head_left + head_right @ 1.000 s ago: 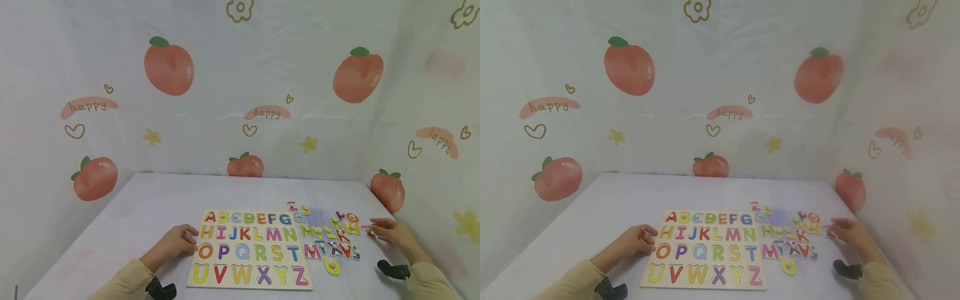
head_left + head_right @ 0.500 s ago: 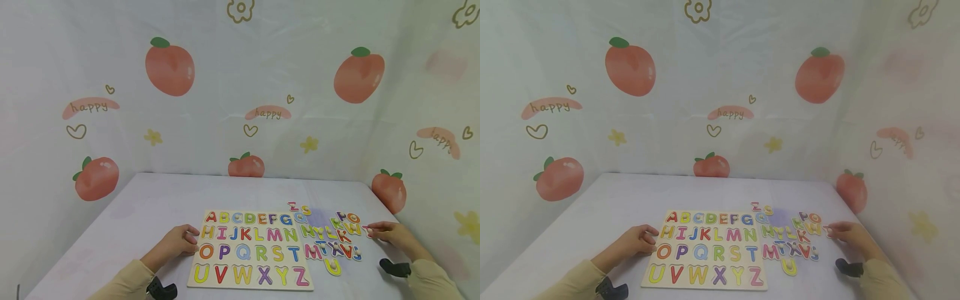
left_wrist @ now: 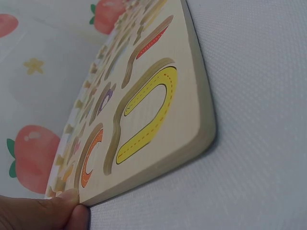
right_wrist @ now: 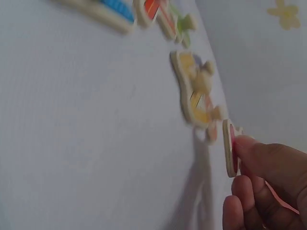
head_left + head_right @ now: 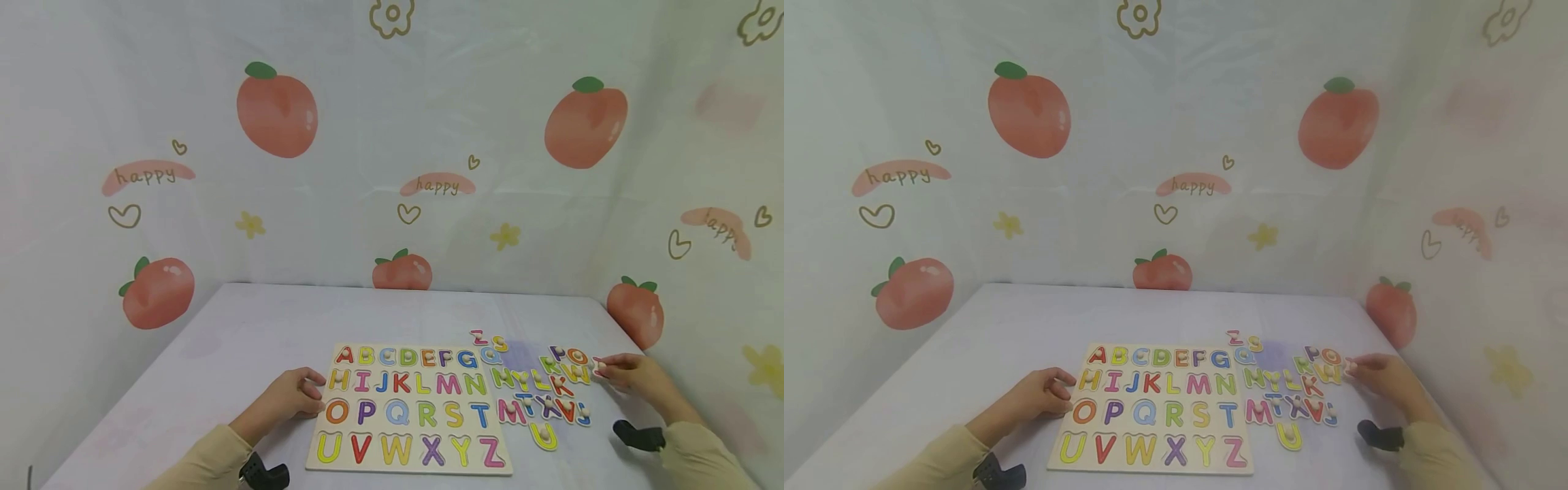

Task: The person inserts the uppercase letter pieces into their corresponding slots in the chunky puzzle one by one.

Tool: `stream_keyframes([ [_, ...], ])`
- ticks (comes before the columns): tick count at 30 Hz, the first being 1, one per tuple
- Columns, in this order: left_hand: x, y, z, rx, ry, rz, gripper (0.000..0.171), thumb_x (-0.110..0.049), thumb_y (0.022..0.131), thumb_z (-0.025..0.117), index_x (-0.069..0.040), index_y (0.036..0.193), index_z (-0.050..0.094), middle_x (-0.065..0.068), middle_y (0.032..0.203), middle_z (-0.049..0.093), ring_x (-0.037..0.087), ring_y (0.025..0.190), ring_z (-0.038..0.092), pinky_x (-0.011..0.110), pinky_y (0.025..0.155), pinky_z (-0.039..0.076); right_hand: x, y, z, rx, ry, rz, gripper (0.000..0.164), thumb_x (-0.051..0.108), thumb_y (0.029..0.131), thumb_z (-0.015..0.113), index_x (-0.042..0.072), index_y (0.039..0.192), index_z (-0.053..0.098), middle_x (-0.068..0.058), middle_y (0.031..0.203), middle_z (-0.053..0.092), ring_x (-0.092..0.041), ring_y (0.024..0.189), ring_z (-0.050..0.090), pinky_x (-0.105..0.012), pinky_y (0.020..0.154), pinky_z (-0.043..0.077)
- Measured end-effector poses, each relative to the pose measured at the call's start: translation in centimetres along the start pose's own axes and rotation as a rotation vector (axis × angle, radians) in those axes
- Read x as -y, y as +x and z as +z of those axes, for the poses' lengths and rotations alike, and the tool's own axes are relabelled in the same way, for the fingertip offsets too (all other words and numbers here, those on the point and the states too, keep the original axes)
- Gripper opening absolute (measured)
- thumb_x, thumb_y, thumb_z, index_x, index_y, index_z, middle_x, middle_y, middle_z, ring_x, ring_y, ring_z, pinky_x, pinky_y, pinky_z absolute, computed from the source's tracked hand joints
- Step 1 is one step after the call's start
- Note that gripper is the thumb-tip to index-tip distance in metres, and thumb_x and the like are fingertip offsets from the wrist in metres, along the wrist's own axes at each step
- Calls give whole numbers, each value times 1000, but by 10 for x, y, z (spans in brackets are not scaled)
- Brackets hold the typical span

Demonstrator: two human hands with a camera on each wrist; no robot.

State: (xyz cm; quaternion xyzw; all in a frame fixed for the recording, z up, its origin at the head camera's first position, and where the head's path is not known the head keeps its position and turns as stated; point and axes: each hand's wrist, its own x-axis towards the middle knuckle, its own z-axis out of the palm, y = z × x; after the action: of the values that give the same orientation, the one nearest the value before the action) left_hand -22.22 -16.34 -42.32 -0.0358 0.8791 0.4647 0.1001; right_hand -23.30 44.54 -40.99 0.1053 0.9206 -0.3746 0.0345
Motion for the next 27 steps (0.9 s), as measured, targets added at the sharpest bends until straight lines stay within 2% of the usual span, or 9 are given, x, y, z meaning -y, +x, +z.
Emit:
stream_keyframes([
  [5,0,0,-1,-1,1,-1,40,1,74,78,1,110,60,7,80,59,15,68,57,28,62,53,31,-3,10,-52,-31,-122,53,38,91,66,-10,114,60,-13,97,71,-23,88,63,-32,73,53],
  [12,0,0,-3,18,-4,-14,41,1,74,77,1,111,60,7,81,60,15,68,58,26,62,53,86,-6,43,-77,12,-233,46,35,91,67,-4,114,62,-11,97,70,-26,90,64,-31,74,52],
  [16,0,1,-3,19,3,-2,41,0,74,78,1,111,60,7,81,60,15,69,58,26,63,52,115,-8,67,-59,70,-284,40,32,90,69,0,112,63,-9,96,71,-30,94,66,-32,78,52],
  [20,0,0,-2,2,13,9,41,1,73,78,1,110,60,7,80,60,15,68,58,28,62,53,143,-11,91,-37,116,-316,34,28,88,71,2,108,65,-5,92,69,-24,88,64,-35,79,51],
  [23,0,1,-1,4,6,8,40,1,74,77,1,110,60,7,80,60,15,68,58,28,62,53,161,-14,112,-21,146,-341,29,25,87,72,3,104,66,-4,89,67,-19,83,60,-31,78,52],
  [27,0,1,-1,10,-7,3,40,2,74,77,2,110,60,7,81,59,15,68,58,28,62,53,185,-19,137,22,207,-373,21,19,86,73,4,100,67,-4,85,66,-23,81,62,-29,75,54],
])
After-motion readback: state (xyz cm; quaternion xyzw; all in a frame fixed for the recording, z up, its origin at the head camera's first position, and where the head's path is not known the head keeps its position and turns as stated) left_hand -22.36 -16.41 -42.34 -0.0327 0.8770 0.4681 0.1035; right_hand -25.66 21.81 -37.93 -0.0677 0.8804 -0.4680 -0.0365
